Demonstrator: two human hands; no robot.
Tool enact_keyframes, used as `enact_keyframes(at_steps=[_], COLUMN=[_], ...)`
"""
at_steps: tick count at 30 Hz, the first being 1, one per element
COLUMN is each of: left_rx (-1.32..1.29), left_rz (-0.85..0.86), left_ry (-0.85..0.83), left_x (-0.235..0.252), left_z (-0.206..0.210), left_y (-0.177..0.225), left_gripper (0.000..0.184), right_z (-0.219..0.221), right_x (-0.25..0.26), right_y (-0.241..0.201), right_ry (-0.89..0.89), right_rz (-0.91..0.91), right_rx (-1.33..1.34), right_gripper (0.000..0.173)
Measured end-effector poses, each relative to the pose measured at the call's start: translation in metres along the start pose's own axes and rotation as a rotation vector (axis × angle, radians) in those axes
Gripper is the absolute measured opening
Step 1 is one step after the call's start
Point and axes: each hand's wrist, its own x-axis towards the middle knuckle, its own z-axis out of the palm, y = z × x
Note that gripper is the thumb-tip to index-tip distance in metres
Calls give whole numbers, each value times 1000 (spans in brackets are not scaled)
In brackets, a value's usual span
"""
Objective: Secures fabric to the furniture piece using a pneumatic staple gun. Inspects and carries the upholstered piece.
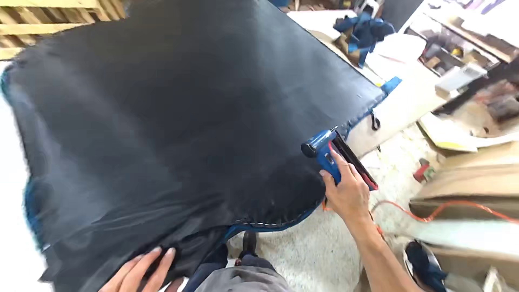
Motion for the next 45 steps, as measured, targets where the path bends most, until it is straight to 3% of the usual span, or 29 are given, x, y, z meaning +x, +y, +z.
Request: enact_keyframes(at_steps=[2, 4, 9, 12, 15, 19, 23, 27, 31, 35, 39, 43, 45], left_rx=[2, 6, 4, 25, -9, -81, -177, -233, -271, -215, -218, -67, 2], left_rz=[26, 60, 226, 296, 329, 391, 438, 475, 497, 351, 282, 254, 270], left_ry=[164, 291, 247, 226, 246, 253, 262, 315, 282, 167, 224, 137, 107], left_x=[4, 3, -17, -21, -19, -16, -11, -1, -8, -12, 4, 24, 26], left_z=[11, 10, 2, 3, 5, 8, -5, -20, -2, -9, -30, -10, 1], left_y=[1, -3, -22, -30, -36, -42, -49, -49, -56, -48, -9, 6, 3], left_gripper=[29, 22, 27, 28, 27, 27, 27, 26, 28, 23, 31, 58, 54], right_z=[15, 30, 35, 7, -12, 34, 67, 48, 46, 58, 49, 46, 46], right_x=[17, 26, 34, 14, -35, -114, -145, -156, -186, -227, -250, -250, -246], right_y=[9, 19, 16, -27, -96, -170, -193, -202, -218, -221, -213, -201, -196], right_ry=[-104, -144, -167, -134, -103, -93, -167, -50, 19, 63, 105, 33, 31], right_rz=[-99, -239, -218, -131, -217, -460, -570, -505, -507, -486, -385, -339, -322], right_rx=[28, 41, -1, -11, 106, 232, 184, 200, 235, 402, 581, 590, 579], right_gripper=[51, 47, 52, 54, 48, 50, 72, 54, 40, 28, 19, 20, 21])
